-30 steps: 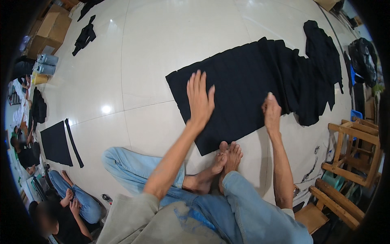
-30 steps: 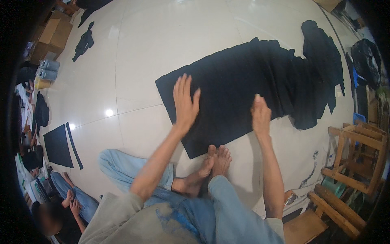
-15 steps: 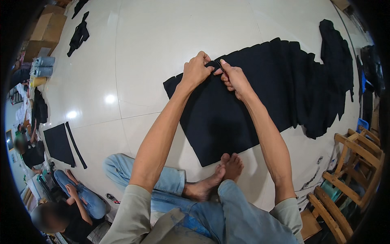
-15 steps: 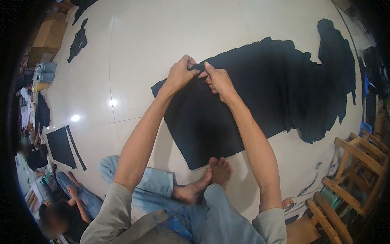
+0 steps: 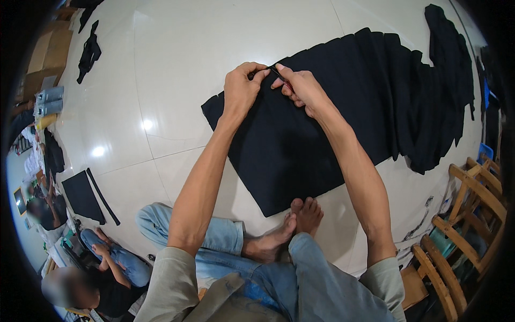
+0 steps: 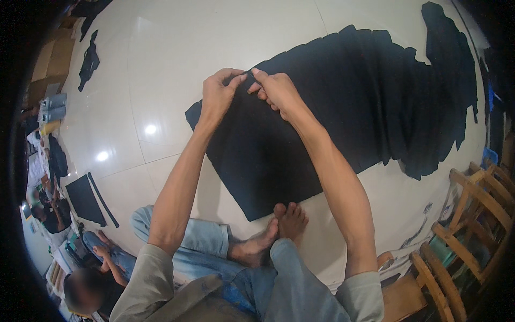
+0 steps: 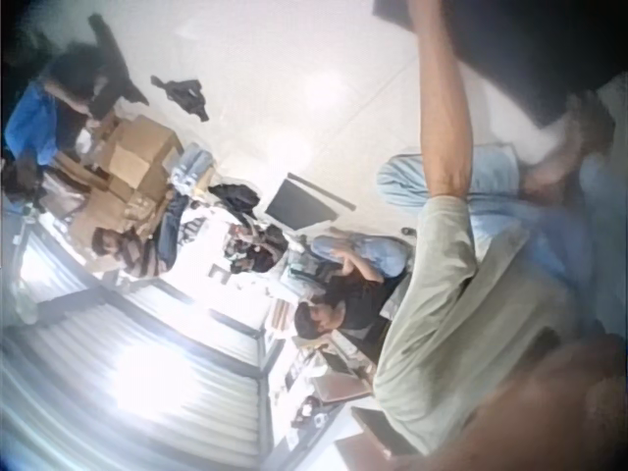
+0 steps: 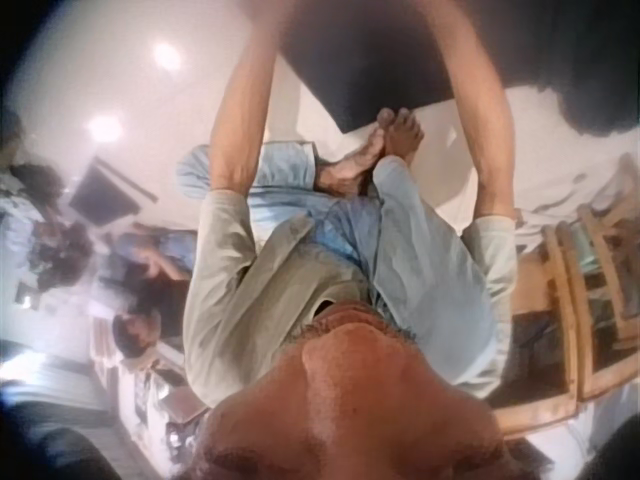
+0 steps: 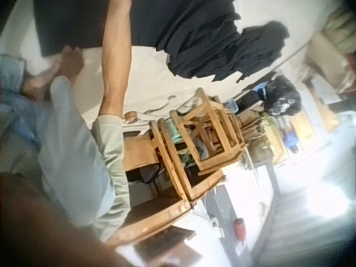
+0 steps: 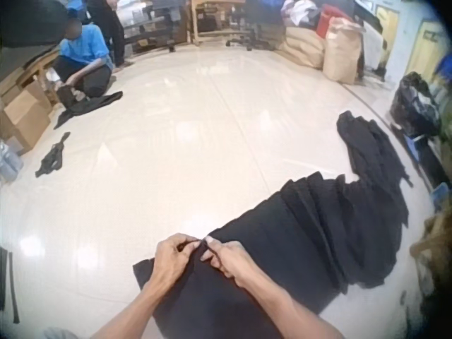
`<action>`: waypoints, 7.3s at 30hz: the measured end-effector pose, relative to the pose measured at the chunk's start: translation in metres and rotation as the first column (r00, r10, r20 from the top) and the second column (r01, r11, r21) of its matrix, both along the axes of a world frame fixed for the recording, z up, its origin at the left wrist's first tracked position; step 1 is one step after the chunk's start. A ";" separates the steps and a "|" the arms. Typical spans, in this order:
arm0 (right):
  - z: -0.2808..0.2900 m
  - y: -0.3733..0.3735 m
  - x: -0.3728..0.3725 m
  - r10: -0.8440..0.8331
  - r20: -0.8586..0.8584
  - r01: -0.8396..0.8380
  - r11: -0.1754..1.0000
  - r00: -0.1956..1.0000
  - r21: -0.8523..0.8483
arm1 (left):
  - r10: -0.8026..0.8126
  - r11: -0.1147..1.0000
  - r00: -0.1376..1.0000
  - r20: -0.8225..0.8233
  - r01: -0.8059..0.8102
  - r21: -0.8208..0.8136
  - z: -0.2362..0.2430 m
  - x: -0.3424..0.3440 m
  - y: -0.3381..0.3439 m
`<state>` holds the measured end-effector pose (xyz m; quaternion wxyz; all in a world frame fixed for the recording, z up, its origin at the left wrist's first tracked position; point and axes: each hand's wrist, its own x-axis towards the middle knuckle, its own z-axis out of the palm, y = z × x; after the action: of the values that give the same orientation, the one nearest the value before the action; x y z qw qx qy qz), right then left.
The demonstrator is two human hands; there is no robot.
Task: The person sits on the floor and uses a red utility knife to cut a large piece of black fabric into strips. They repeatedly fold the fabric, align the edges, and slice through the layers to produce uniform rectangular pieces.
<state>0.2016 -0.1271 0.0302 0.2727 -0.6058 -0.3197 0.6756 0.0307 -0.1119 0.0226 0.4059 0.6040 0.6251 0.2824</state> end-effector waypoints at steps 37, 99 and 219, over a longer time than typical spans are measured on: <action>-0.011 0.002 -0.008 -0.095 -0.005 0.096 0.995 0.995 0.038 | -0.080 0.922 0.996 -0.033 0.087 0.378 -0.018 -0.001 -0.004; -0.005 -0.035 -0.093 -0.114 -0.208 0.094 0.990 0.971 -0.104 | -0.076 0.971 0.991 -0.108 0.049 -0.232 0.025 -0.093 -0.023; 0.004 -0.248 -0.062 -0.297 -0.178 0.253 0.939 0.938 -0.233 | 0.561 0.793 0.610 0.560 -0.202 -0.574 0.008 -0.023 -0.229</action>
<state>0.1393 -0.3751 0.0338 0.3328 -0.5947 -0.1286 0.7205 0.0081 -0.3409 0.0307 0.6700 0.1825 0.5853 0.4185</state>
